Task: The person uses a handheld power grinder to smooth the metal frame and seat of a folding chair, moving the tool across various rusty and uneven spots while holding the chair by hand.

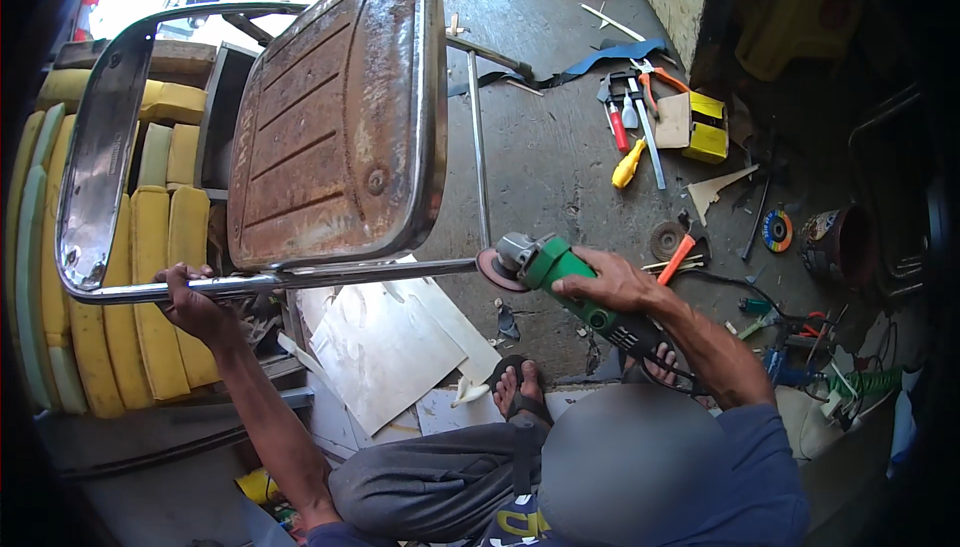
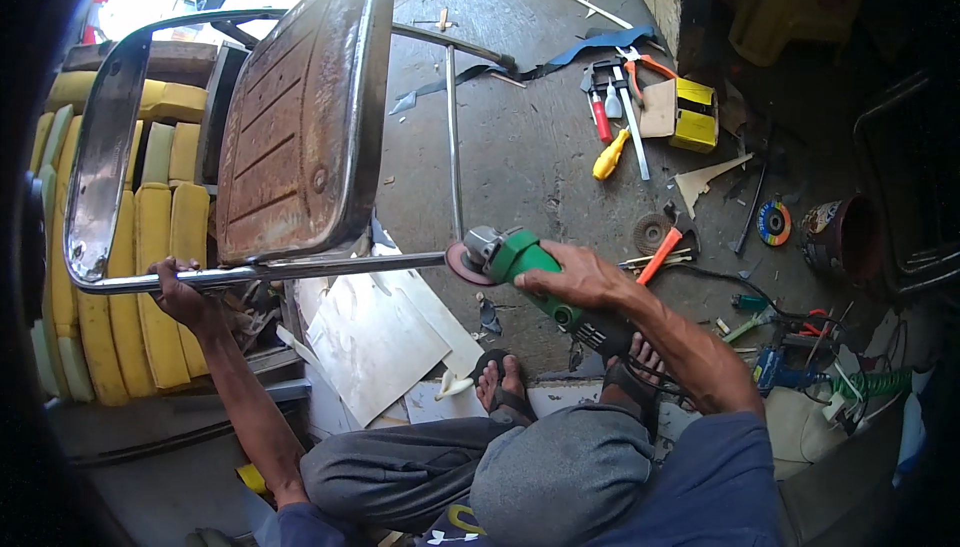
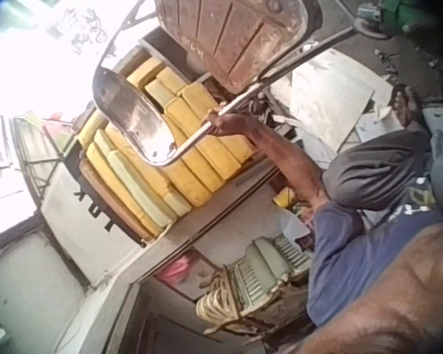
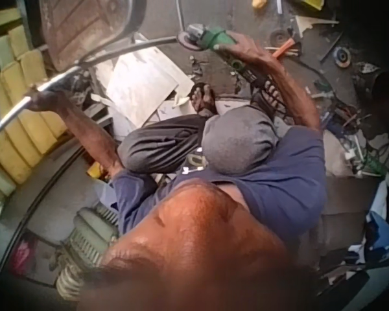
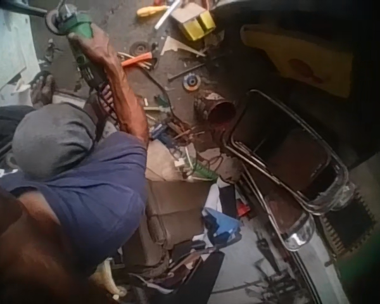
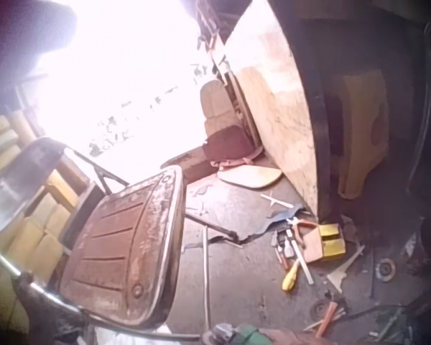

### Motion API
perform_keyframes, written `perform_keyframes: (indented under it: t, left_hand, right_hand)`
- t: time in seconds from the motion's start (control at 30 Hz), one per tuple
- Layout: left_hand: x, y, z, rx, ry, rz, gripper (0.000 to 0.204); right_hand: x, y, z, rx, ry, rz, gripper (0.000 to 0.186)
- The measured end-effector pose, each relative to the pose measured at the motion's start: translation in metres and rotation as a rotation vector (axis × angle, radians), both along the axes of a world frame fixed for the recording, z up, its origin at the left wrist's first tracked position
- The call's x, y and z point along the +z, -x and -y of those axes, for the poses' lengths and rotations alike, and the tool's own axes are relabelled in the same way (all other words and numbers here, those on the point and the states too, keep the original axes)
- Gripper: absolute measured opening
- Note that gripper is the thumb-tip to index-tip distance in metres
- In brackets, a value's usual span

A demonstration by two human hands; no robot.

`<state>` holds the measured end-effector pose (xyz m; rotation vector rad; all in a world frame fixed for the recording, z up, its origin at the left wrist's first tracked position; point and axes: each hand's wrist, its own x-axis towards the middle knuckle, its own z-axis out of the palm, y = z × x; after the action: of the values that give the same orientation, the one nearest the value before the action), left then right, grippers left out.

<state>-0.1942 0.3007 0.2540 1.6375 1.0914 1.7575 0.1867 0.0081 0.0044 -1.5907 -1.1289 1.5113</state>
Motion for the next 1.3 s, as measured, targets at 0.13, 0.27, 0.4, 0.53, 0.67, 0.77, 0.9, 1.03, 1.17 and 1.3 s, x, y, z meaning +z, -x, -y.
perform_keyframes:
  t: [0.13, 0.27, 0.4, 0.53, 0.67, 0.77, 0.9, 1.03, 1.17, 1.3]
  left_hand:
    - [-0.001, 0.0, 0.0, -0.033, 0.03, 0.023, 0.019]
    - [0.0, -0.011, 0.005, -0.002, 0.03, 0.073, 0.018]
    - [-0.005, -0.014, 0.012, 0.016, 0.064, 0.072, 0.016]
    - [0.0, -0.005, 0.002, 0.058, 0.072, 0.045, 0.013]
    - [0.0, 0.001, 0.005, 0.058, 0.054, -0.008, 0.011]
    - [0.001, -0.011, 0.007, 0.08, 0.088, -0.009, 0.012]
    - [-0.001, 0.005, 0.003, 0.036, 0.077, 0.033, 0.014]
    - [-0.003, -0.005, 0.005, 0.011, 0.063, 0.018, 0.012]
    - [-0.006, -0.01, 0.002, 0.132, 0.124, 0.048, 0.009]
    - [-0.002, -0.004, 0.004, 0.043, 0.116, 0.053, 0.017]
  right_hand:
    - [-0.006, 0.005, -0.004, -0.059, 0.063, 0.014, 0.061]
    - [-0.019, 0.007, 0.01, -0.047, 0.043, -0.051, 0.062]
    - [-0.025, 0.006, 0.013, -0.09, 0.038, -0.083, 0.06]
    - [-0.026, 0.005, 0.008, -0.088, 0.035, -0.049, 0.064]
    - [0.005, 0.013, 0.004, -0.083, 0.022, 0.16, 0.07]
    - [0.018, 0.016, -0.012, -0.13, -0.027, 0.298, 0.073]
    - [0.028, 0.019, -0.013, -0.023, -0.097, 0.229, 0.07]
    - [0.032, 0.038, -0.004, -0.07, -0.095, 0.062, 0.069]
    - [0.051, 0.051, -0.004, -0.068, -0.048, 0.045, 0.069]
    - [0.046, 0.045, 0.021, -0.104, -0.024, 0.062, 0.07]
